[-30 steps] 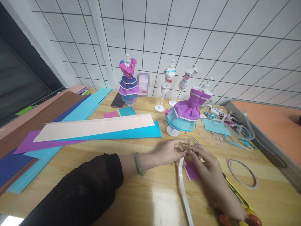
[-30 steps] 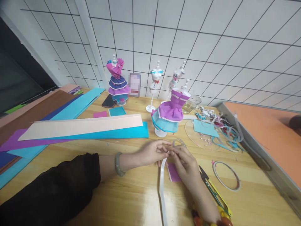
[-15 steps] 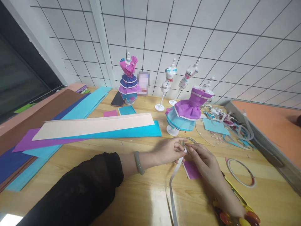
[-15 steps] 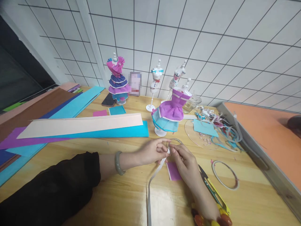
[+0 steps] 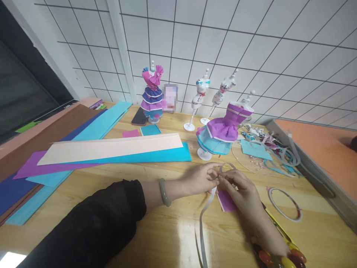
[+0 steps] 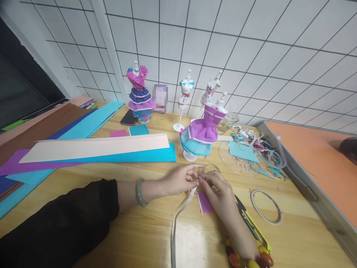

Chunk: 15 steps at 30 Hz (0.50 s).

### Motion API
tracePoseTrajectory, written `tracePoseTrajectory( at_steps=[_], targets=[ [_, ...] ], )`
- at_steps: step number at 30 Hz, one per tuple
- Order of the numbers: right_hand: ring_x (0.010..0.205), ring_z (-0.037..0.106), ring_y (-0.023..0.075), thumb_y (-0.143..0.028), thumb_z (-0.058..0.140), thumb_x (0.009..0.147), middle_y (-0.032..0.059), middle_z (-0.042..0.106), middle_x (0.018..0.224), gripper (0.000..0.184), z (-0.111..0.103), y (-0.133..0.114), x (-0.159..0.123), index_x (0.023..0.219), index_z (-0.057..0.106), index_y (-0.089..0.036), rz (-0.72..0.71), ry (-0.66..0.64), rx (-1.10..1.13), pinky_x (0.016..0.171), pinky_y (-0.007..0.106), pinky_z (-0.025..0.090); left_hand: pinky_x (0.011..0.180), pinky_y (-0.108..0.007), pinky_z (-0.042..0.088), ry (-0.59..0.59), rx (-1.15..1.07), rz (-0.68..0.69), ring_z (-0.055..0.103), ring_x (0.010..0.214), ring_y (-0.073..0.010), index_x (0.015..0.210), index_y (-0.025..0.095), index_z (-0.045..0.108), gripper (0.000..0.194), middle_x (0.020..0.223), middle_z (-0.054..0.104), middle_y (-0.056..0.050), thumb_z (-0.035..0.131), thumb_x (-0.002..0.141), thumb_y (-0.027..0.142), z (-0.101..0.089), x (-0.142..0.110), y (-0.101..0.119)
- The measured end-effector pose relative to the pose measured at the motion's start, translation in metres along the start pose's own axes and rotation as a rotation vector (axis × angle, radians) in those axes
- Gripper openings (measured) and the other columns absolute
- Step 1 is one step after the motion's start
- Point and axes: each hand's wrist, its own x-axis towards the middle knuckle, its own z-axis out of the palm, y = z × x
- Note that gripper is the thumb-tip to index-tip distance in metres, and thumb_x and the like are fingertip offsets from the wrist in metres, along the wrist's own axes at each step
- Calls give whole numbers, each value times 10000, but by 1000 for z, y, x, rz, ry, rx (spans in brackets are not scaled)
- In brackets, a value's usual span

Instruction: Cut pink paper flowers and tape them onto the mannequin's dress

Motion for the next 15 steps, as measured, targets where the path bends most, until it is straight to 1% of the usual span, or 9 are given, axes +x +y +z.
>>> tracePoseTrajectory(
  at_steps=[4,8,11,15],
  targets=[
    [781,592,188,-249,556,861,65,620,857,102,0,1,0,891,647,-214,5,24,2,692,337,473,507,-185,448,-10,22,-27,554,618,-75,1231,191,493,444,914,584,-47,557,799,275,-1,0,1],
    [784,603,190,-245,560,855,66,637,857,116,-1,-2,0,896,663,-212,-1,27,10,698,337,480,505,-197,443,-29,72,-39,523,529,-56,1162,147,541,388,820,601,-35,532,816,324,-3,2,1],
    [780,603,187,-233,564,852,63,641,842,129,-1,-4,1,901,683,-217,-23,36,8,692,333,481,519,-206,455,-24,85,-53,537,528,-61,1128,138,557,373,797,605,-29,540,804,322,-4,4,-1],
    [787,600,178,-204,580,843,57,636,841,144,0,-3,0,924,698,-226,-30,40,6,674,312,479,529,-203,468,-33,118,-58,564,559,-69,1115,145,563,346,833,615,-37,515,800,280,-6,6,-7]
  ],
)
